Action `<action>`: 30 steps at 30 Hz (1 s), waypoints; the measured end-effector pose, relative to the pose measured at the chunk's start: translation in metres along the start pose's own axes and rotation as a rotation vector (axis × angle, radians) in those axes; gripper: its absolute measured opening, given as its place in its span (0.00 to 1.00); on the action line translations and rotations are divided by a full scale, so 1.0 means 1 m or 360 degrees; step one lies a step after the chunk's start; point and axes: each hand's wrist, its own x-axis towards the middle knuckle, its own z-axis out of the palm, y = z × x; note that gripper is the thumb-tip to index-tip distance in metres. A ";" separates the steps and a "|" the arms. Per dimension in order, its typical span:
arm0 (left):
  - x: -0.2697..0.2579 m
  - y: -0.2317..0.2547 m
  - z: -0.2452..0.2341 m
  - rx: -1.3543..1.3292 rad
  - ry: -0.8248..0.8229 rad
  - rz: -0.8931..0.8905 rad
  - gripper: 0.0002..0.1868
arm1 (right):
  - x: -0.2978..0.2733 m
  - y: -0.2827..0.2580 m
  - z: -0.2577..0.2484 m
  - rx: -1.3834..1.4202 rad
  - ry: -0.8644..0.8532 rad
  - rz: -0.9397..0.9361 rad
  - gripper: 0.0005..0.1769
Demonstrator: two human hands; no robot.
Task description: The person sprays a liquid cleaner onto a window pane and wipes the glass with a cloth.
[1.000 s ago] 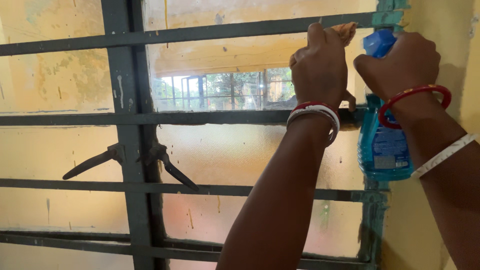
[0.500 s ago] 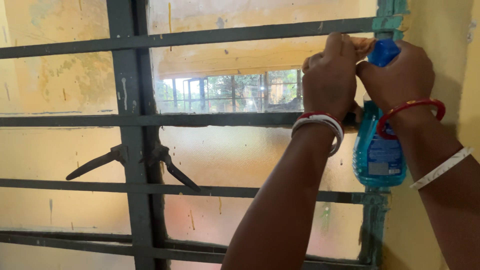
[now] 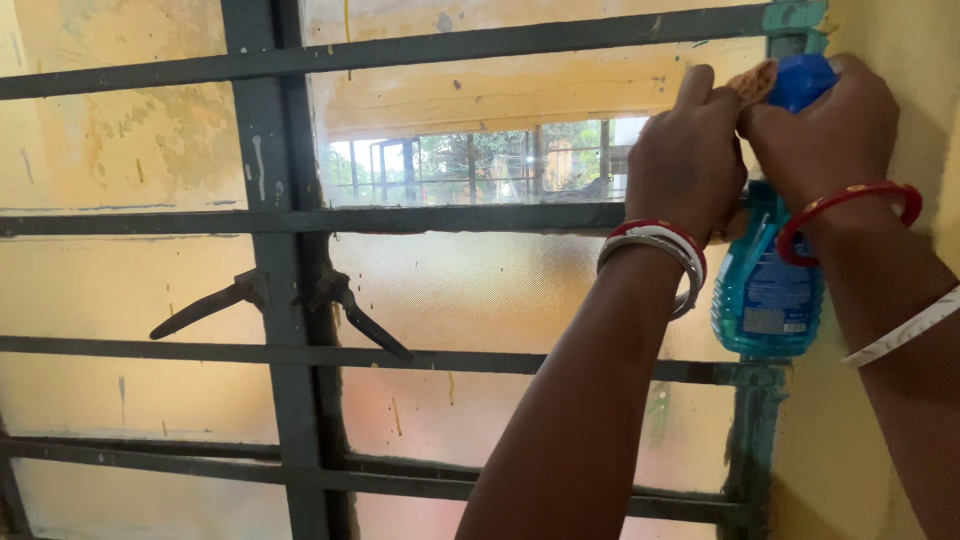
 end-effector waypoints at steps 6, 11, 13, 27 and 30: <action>0.003 0.011 -0.022 0.0001 -0.0336 -0.0057 0.21 | -0.001 0.016 0.003 -0.0052 -0.0179 0.0012 0.27; 0.009 0.019 -0.035 0.0362 -0.0320 0.0061 0.21 | 0.001 0.025 0.013 -0.0277 -0.0049 -0.0216 0.26; 0.006 0.021 -0.042 0.0399 -0.0352 0.0025 0.26 | 0.001 0.020 0.014 -0.0371 -0.0040 -0.0241 0.28; 0.010 -0.041 -0.086 0.0633 -0.0330 -0.0159 0.22 | -0.017 -0.019 0.022 -0.0403 -0.0219 -0.0010 0.38; 0.014 -0.054 -0.092 0.0593 -0.0259 -0.0176 0.22 | -0.023 -0.034 0.036 -0.0318 -0.0292 0.0017 0.34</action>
